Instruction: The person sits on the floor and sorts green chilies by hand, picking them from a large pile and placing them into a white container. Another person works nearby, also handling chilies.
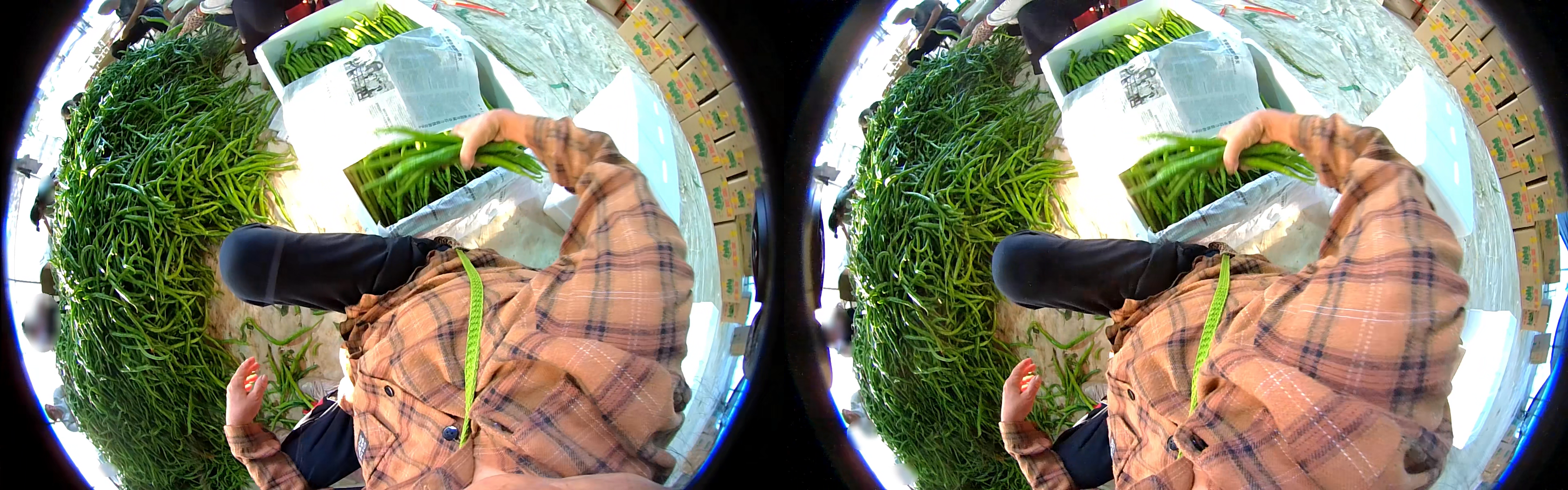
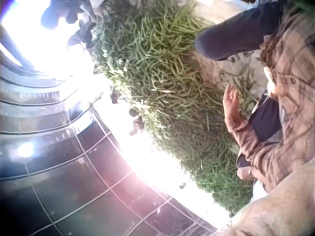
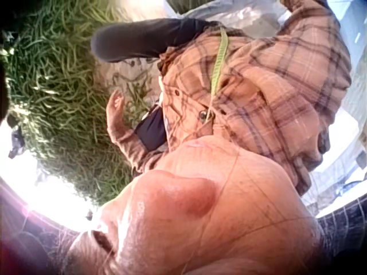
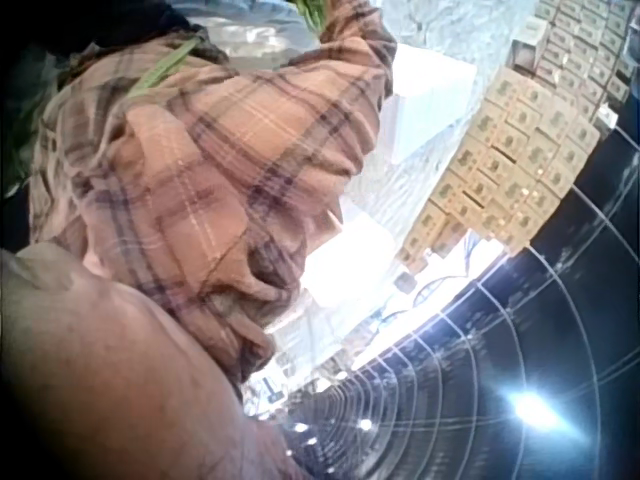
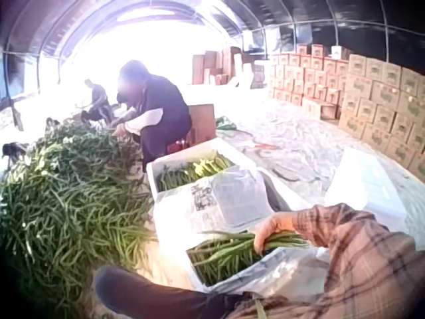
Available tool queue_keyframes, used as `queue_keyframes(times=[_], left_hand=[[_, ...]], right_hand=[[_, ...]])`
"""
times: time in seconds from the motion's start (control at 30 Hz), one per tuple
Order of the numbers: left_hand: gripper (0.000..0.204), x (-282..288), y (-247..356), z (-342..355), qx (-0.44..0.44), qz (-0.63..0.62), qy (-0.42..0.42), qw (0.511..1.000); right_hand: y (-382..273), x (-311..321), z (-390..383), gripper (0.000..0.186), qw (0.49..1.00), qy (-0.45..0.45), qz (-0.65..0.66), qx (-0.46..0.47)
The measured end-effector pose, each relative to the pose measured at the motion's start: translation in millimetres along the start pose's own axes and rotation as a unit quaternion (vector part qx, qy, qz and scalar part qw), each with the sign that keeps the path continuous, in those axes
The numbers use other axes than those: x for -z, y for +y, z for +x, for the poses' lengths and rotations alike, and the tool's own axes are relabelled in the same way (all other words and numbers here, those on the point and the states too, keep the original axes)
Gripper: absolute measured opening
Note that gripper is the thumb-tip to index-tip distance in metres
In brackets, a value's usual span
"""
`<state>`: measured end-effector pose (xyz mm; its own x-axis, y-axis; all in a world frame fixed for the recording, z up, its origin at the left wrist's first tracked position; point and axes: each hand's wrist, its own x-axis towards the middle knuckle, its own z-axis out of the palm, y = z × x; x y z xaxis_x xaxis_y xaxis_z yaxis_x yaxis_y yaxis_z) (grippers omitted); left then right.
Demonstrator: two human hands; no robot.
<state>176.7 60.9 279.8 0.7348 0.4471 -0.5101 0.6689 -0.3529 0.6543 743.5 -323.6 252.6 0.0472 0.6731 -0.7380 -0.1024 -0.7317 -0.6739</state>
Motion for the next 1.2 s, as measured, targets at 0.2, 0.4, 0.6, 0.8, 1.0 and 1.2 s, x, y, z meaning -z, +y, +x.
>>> queue_keyframes(times=[0.2,0.4,0.6,0.8,1.0,1.2], left_hand=[[0.048,6.1,-24.8,-7.0,0.019,0.025,-0.005,0.999],[0.047,5.6,-26.9,-8.6,0.046,0.008,-0.009,0.999],[0.045,7.4,-26.4,-0.3,0.046,-0.010,-0.011,0.999],[0.046,4.1,-30.2,2.1,0.025,0.018,-0.018,0.999],[0.046,1.8,-32.6,-14.0,0.078,-0.015,0.018,0.997],[0.046,5.8,-22.7,-10.3,0.091,-0.009,0.028,0.995]], right_hand=[[-1.2,16.1,39.7,0.054,0.970,0.133,-0.204,-0.017],[-23.4,65.4,0.8,0.065,0.847,0.446,-0.252,0.140],[-59.8,52.7,-15.3,0.062,0.553,0.736,-0.225,0.320],[29.5,11.7,22.7,0.060,0.715,0.580,-0.375,0.109],[38.7,32.9,44.4,0.042,0.676,0.645,-0.353,0.046],[27.7,87.8,25.0,0.051,0.640,0.734,-0.212,-0.079]])
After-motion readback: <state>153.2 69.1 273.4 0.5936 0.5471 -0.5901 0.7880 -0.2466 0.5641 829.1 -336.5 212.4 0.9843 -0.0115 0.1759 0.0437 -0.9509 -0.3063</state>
